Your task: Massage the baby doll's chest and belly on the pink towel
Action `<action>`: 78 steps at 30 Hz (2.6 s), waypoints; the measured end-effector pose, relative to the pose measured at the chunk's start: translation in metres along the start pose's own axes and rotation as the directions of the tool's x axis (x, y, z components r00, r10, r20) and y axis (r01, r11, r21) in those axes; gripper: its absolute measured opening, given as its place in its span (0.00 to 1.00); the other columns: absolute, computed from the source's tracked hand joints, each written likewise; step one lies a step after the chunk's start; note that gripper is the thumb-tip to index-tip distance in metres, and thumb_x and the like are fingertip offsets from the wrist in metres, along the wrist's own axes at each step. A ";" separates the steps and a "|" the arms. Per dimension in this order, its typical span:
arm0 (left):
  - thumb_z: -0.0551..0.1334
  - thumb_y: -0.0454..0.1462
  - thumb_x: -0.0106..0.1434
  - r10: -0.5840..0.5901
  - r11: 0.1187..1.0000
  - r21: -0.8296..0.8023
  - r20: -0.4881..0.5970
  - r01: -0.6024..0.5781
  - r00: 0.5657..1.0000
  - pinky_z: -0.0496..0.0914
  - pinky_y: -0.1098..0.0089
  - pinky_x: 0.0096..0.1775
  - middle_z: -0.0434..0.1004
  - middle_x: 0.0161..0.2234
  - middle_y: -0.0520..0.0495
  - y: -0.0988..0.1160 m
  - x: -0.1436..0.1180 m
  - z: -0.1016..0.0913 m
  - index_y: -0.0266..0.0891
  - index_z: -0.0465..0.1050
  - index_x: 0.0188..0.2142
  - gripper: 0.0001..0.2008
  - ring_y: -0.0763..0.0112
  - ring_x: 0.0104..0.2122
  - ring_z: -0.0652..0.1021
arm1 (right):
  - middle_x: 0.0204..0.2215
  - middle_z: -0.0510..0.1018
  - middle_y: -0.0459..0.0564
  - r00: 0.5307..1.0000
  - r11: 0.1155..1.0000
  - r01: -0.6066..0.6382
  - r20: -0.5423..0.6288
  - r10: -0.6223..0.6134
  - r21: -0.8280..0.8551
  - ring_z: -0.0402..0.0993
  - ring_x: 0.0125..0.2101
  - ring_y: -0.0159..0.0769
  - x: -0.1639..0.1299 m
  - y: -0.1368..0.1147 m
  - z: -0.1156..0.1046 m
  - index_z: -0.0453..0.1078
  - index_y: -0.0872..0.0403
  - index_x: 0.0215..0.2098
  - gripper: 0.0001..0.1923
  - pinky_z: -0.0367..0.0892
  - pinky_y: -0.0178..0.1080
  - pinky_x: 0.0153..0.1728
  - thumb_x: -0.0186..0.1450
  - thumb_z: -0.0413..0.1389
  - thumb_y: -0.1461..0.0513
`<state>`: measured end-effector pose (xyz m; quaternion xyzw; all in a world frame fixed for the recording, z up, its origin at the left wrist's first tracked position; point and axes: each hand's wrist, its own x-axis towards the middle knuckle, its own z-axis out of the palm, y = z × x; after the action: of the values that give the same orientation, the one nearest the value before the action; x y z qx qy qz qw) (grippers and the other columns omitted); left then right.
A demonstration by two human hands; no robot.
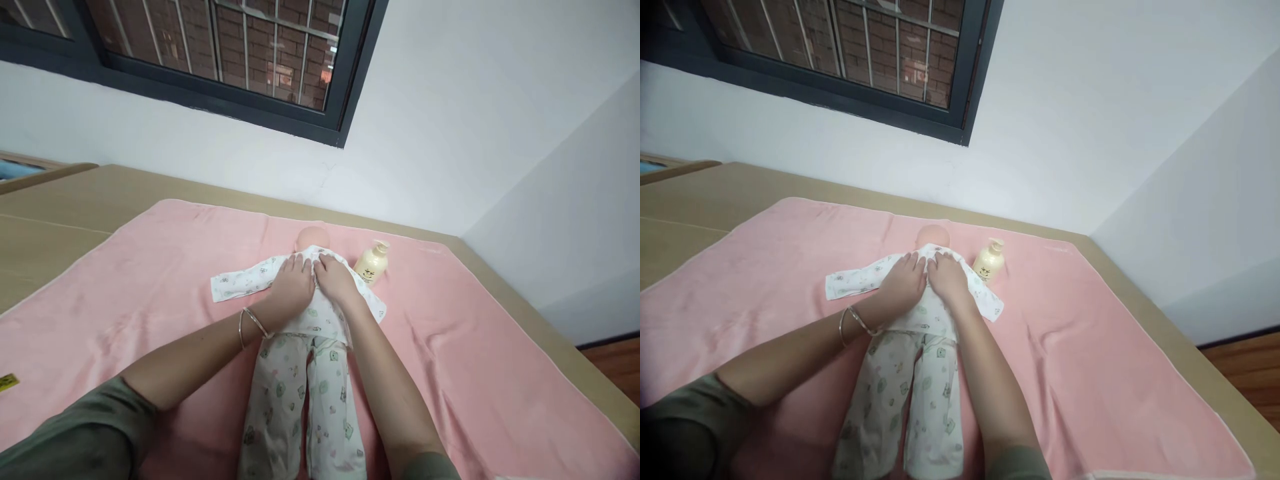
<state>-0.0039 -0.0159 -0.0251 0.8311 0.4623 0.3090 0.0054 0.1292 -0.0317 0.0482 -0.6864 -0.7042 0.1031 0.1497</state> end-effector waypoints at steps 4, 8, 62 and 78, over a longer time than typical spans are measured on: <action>0.52 0.35 0.67 0.096 0.995 -0.037 0.015 -0.095 0.995 0.59 0.42 0.66 0.72 0.61 0.27 0.006 -0.003 -0.002 0.28 0.69 0.61 0.25 0.42 0.66 0.68 | 0.62 0.73 0.61 1.000 1.000 0.007 -0.007 -0.007 -0.008 0.66 0.62 0.46 0.009 0.011 0.003 0.68 0.60 0.61 0.24 0.57 0.45 0.62 0.76 0.40 0.57; 0.52 0.37 0.67 0.059 0.989 -0.143 0.085 -0.047 0.995 0.64 0.45 0.63 0.78 0.54 0.30 -0.017 0.020 -0.010 0.31 0.73 0.56 0.22 0.45 0.59 0.73 | 0.57 0.77 0.64 1.000 0.989 -0.011 0.000 0.011 -0.148 0.69 0.60 0.50 -0.003 -0.007 0.003 0.70 0.62 0.59 0.23 0.60 0.46 0.60 0.75 0.41 0.60; 0.47 0.43 0.74 -0.164 0.985 -0.011 0.217 0.171 0.962 0.65 0.50 0.60 0.75 0.58 0.30 -0.019 0.030 -0.022 0.30 0.69 0.58 0.24 0.49 0.60 0.73 | 0.39 0.82 0.66 0.999 0.947 -0.031 -0.049 0.016 -0.321 0.80 0.46 0.49 -0.017 -0.026 0.007 0.75 0.62 0.46 0.19 0.69 0.43 0.46 0.76 0.43 0.62; 0.50 0.39 0.71 -0.045 0.999 -0.003 0.248 0.047 0.968 0.69 0.53 0.56 0.80 0.47 0.31 -0.004 0.021 -0.039 0.33 0.77 0.44 0.18 0.49 0.51 0.78 | 0.71 0.58 0.69 0.998 0.995 -0.014 0.067 0.021 -0.104 0.53 0.71 0.54 0.005 0.008 0.006 0.52 0.66 0.72 0.31 0.49 0.52 0.68 0.76 0.40 0.57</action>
<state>-0.0190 -0.0082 0.0155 0.8523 0.4757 0.2047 0.0740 0.1347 -0.0260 0.0401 -0.6953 -0.7073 0.0910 0.0892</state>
